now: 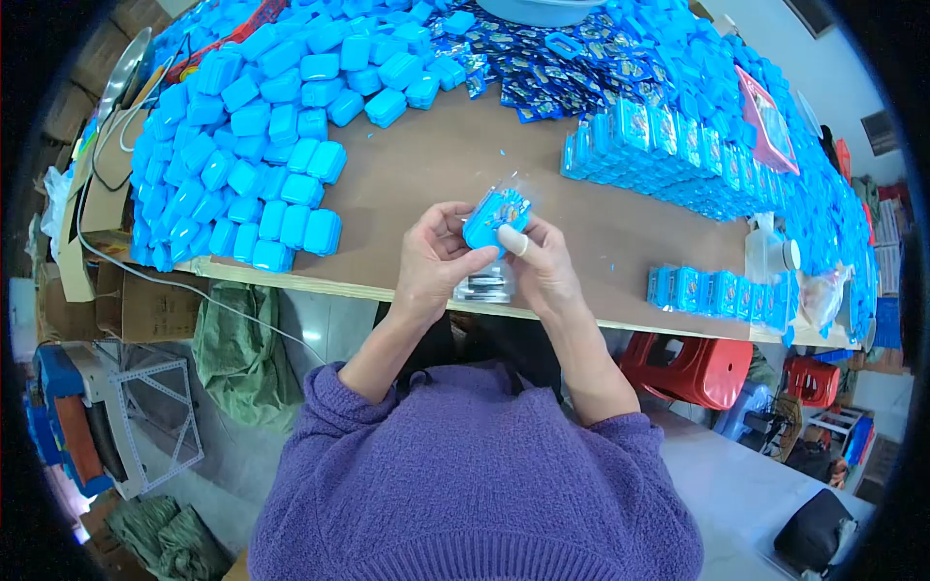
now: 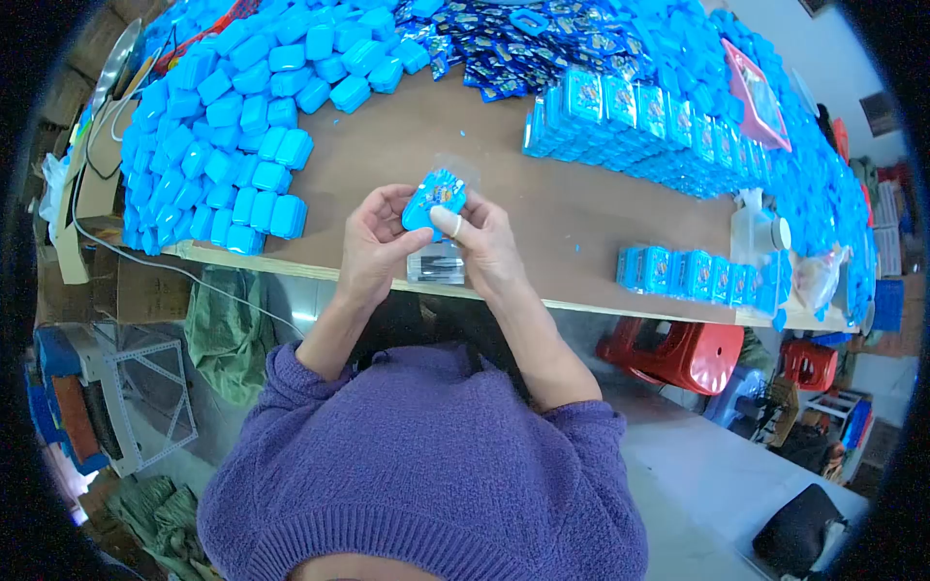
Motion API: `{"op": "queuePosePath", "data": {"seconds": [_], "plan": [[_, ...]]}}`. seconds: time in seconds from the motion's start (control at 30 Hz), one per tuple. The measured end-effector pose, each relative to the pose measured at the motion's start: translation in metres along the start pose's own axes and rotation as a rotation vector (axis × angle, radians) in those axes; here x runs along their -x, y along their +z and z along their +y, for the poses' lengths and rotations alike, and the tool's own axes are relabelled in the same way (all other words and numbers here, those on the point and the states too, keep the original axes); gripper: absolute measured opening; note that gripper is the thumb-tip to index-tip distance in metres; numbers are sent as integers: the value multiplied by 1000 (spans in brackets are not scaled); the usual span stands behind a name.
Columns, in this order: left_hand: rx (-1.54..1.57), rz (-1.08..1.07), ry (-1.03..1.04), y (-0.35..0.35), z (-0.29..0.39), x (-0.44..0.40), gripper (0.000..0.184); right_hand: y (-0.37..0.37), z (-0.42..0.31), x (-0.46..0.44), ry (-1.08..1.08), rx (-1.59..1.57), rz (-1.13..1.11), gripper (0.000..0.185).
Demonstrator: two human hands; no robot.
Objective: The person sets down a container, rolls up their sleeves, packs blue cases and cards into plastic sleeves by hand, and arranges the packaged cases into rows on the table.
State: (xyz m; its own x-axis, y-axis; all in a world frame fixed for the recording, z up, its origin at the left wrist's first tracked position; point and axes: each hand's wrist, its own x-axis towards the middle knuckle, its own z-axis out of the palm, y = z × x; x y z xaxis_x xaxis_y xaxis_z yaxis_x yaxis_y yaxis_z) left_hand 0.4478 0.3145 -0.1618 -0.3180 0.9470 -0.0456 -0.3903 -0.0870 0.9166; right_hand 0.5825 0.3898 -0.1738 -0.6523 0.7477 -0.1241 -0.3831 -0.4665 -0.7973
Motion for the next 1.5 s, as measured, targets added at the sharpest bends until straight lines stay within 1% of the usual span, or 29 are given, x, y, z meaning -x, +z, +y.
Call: {"op": "queuePosePath", "data": {"seconds": [0.03,0.07,0.13,0.17,0.27,0.3,0.33,0.4,0.43,0.53,0.57,0.63,0.73,0.83,0.93,1.07,1.23,1.37,1.43,1.5], "plan": [[-2,-5,-1,1,0,-1,47,4,-1,1,17,11,6,36],[-18,-26,15,2,-1,-1,51,7,-3,1,36,21,10,34],[-53,-66,45,2,-1,0,59,9,-13,2,57,-7,-7,35],[-56,-67,43,1,3,-2,59,9,-18,3,80,-31,-21,35],[-856,-179,573,-2,23,-17,76,1,-20,10,142,-35,-52,37],[-860,-183,569,-4,25,-21,76,-2,-18,12,183,-14,-75,37],[-908,-284,588,-5,26,-27,79,-4,-17,14,222,9,-99,38],[-998,-495,625,-4,28,-33,86,-8,-16,18,228,24,-87,39],[-999,-504,622,-2,28,-33,86,-11,-16,21,234,44,-76,40],[-859,-570,431,8,25,-32,83,-16,-20,30,240,58,-49,40],[-858,-581,428,12,22,-32,83,-17,-23,33,242,58,-45,39],[-834,-555,436,20,17,-31,82,-23,-26,37,241,55,-34,38],[-787,-549,427,35,6,-28,81,-37,-30,43,128,-56,56,35],[-719,-560,404,49,-4,-27,81,-52,-33,50,118,-40,73,34],[-756,-606,465,66,-12,-28,78,-68,-37,61,115,-37,99,34],[-768,-660,494,86,-19,-29,76,-83,-43,74,109,-56,133,36],[-770,-693,479,111,-21,-29,75,-96,-52,86,60,-72,166,34],[-857,-748,466,124,-27,-31,75,-106,-53,94,28,-70,164,34],[-839,-755,501,130,-33,-32,73,-109,-54,99,17,-65,166,35],[-824,-767,523,137,-37,-34,72,-109,-57,106,-11,-138,183,36]]}}
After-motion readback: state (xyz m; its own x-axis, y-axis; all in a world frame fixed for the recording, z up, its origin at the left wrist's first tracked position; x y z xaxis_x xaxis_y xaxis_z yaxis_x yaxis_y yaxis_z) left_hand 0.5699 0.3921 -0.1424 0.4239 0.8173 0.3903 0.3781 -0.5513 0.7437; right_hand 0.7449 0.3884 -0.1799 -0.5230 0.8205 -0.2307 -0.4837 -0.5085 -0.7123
